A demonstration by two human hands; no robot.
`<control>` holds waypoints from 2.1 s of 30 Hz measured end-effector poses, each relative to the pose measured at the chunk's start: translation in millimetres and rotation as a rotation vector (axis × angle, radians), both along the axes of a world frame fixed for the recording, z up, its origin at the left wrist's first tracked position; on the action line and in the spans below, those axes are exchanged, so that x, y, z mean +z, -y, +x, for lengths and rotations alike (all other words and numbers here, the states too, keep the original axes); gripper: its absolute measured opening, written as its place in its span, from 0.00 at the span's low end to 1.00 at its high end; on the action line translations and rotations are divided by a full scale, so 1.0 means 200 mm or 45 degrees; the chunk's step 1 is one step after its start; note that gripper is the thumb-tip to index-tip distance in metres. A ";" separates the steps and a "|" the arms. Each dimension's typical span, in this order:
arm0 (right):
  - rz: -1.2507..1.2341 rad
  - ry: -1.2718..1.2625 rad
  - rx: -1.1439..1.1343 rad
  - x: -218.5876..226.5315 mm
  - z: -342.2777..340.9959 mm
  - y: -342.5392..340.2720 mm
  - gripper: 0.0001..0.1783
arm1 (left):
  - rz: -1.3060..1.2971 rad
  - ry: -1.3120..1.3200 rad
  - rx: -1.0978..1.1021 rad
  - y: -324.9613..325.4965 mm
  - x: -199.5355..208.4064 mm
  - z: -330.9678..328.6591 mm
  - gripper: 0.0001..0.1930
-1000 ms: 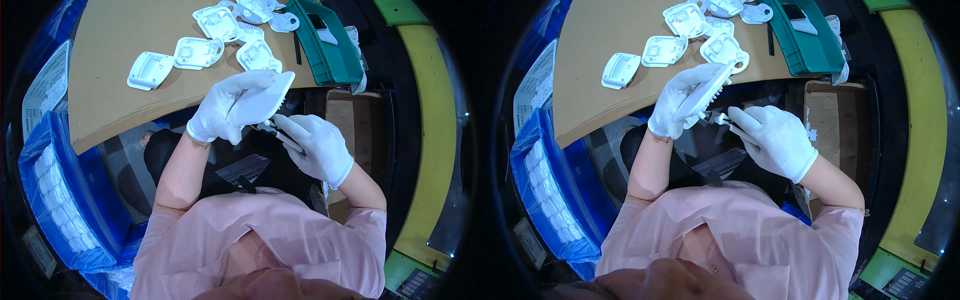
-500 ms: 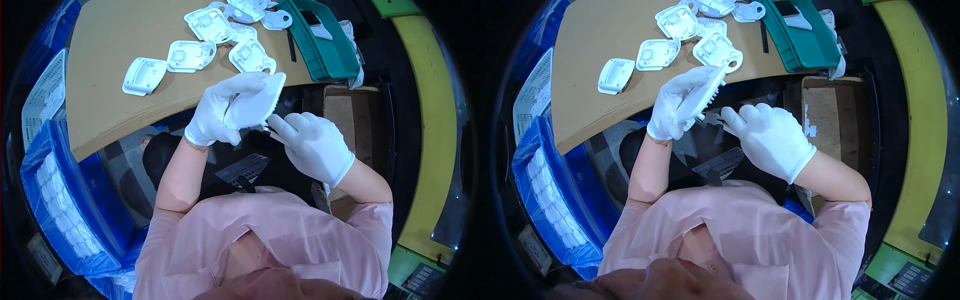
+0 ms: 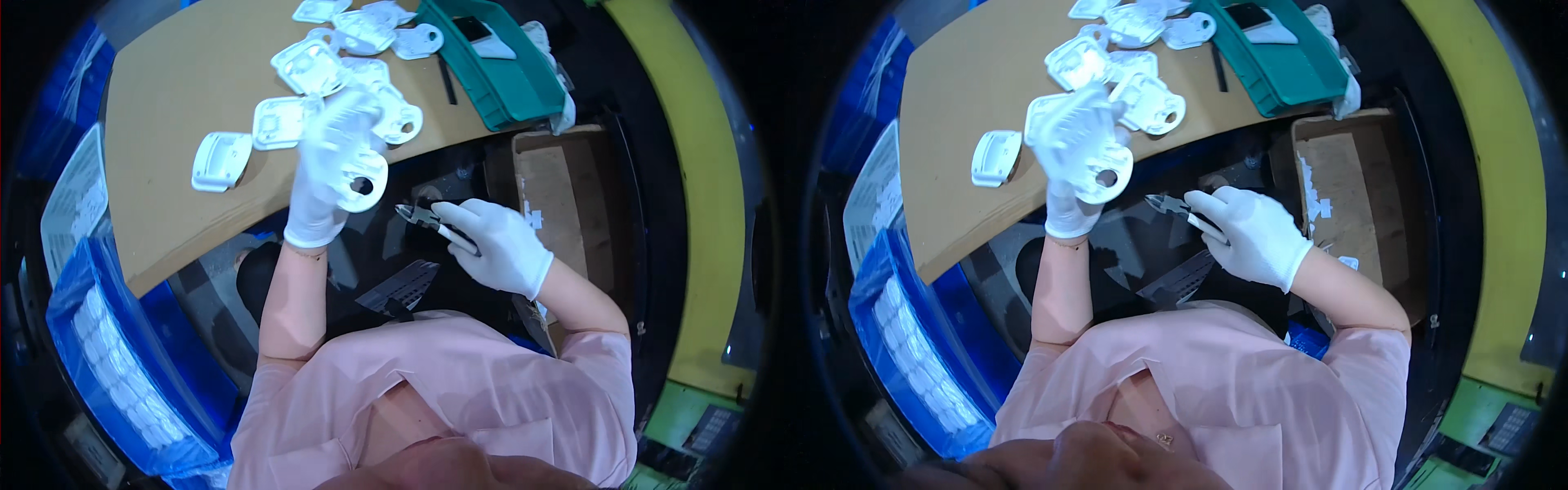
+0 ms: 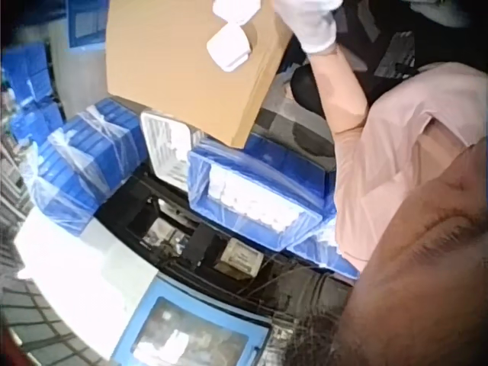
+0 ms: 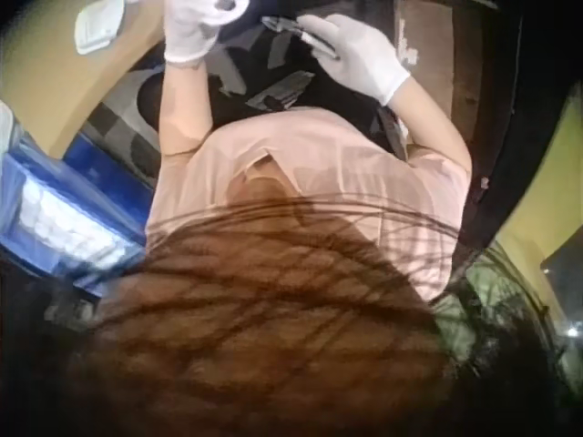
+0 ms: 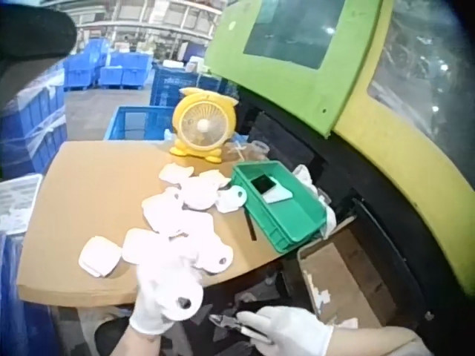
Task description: Inspecting and cleaning white plastic electronic components using a small hand tool at a manual assembly station.
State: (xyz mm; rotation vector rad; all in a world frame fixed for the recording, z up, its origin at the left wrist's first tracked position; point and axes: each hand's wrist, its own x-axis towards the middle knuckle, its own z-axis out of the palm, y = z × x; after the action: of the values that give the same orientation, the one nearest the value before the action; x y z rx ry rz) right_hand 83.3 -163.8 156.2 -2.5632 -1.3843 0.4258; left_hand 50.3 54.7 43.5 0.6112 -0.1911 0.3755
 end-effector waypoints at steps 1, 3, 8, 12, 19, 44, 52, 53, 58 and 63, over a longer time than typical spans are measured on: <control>-0.010 -0.042 -0.058 -0.03 -0.01 0.04 0.29 | 0.003 -0.016 0.058 0.03 0.01 -0.03 0.34; -0.048 -0.163 -0.193 -0.09 -0.05 0.12 0.35 | -0.143 -0.046 0.139 0.03 -0.07 -0.01 0.32; 0.099 -0.344 -0.376 -0.18 -0.14 0.28 0.31 | 0.443 -0.420 0.582 0.03 -0.07 0.17 0.21; -0.160 -0.222 -0.374 -0.21 -0.17 0.39 0.31 | 0.137 -0.537 0.435 0.04 0.00 0.28 0.22; -0.686 -0.597 -0.460 -0.23 -0.29 0.59 0.44 | 0.028 0.112 0.116 -0.03 -0.05 0.40 0.31; 0.077 -0.182 -1.937 -1.03 0.02 2.39 0.29 | 2.313 -0.189 2.092 0.18 -0.34 0.09 0.23; 0.035 0.232 -1.993 -1.57 0.19 2.45 0.11 | 2.634 1.088 -0.079 1.14 -0.34 -0.25 0.29; 0.167 -0.088 -2.066 -1.42 0.17 2.38 0.11 | 2.652 0.925 -0.104 1.14 -0.35 -0.27 0.29; 0.143 0.131 -1.886 -1.28 0.06 2.34 0.12 | 2.567 -0.297 0.691 0.83 -0.53 -0.10 0.26; -0.069 -0.042 -1.965 -1.10 0.08 2.25 0.13 | 2.392 -1.242 0.453 0.52 -0.62 -0.11 0.35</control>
State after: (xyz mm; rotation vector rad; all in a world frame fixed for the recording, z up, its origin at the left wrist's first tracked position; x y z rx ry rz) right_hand 98.4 -613.6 -64.1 -2.7107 0.7843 0.1683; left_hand 28.1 -49.4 -81.2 2.6091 0.6343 0.0886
